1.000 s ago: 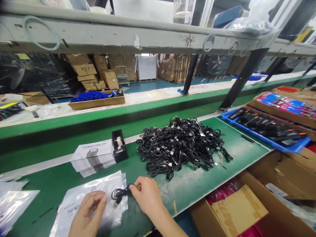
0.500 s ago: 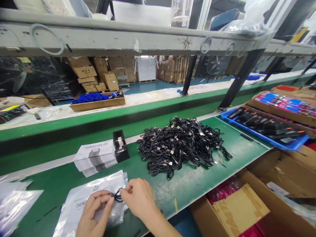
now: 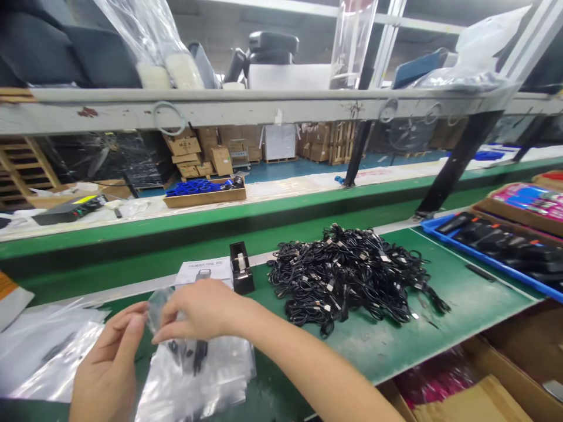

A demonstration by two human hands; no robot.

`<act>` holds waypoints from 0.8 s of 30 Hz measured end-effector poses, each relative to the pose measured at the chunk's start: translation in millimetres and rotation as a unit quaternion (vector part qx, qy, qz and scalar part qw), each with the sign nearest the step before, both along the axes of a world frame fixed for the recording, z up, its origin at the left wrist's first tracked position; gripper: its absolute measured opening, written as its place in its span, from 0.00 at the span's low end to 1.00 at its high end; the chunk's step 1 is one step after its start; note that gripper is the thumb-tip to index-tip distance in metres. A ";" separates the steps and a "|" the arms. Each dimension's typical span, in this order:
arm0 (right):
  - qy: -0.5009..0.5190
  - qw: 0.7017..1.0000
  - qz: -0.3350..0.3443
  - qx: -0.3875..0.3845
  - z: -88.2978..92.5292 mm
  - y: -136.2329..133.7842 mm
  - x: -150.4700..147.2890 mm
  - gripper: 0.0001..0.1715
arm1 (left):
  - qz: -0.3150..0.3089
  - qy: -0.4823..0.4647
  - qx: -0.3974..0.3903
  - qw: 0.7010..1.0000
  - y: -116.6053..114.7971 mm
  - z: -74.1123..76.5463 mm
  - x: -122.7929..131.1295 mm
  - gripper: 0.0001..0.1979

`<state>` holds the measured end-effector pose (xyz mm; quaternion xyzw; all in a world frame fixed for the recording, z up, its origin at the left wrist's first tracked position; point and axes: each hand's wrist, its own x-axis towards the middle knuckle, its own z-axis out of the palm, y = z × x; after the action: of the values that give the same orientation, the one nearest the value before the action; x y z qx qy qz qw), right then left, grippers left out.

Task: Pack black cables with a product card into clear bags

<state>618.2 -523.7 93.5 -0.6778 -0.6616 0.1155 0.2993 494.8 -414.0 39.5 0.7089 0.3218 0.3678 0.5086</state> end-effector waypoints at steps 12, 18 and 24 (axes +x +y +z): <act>0.165 0.961 -0.193 0.112 -21.1 -2.7 -21.8 0.38 | -0.175 0.015 -0.182 0.968 14.5 -55.6 0.3 0.35; 0.517 0.780 -0.299 0.188 -109.4 7.8 -39.2 0.55 | -0.179 0.036 -0.130 0.974 9.0 -75.7 7.3 0.29; 0.537 0.802 -0.208 0.159 -79.9 12.9 -26.2 0.49 | -0.138 0.053 -0.015 0.989 17.3 -55.5 4.2 0.29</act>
<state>592.0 -510.8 13.5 -0.5710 -0.2472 0.2893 0.7275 499.0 -396.7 -16.0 0.7575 0.2527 0.2511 0.5470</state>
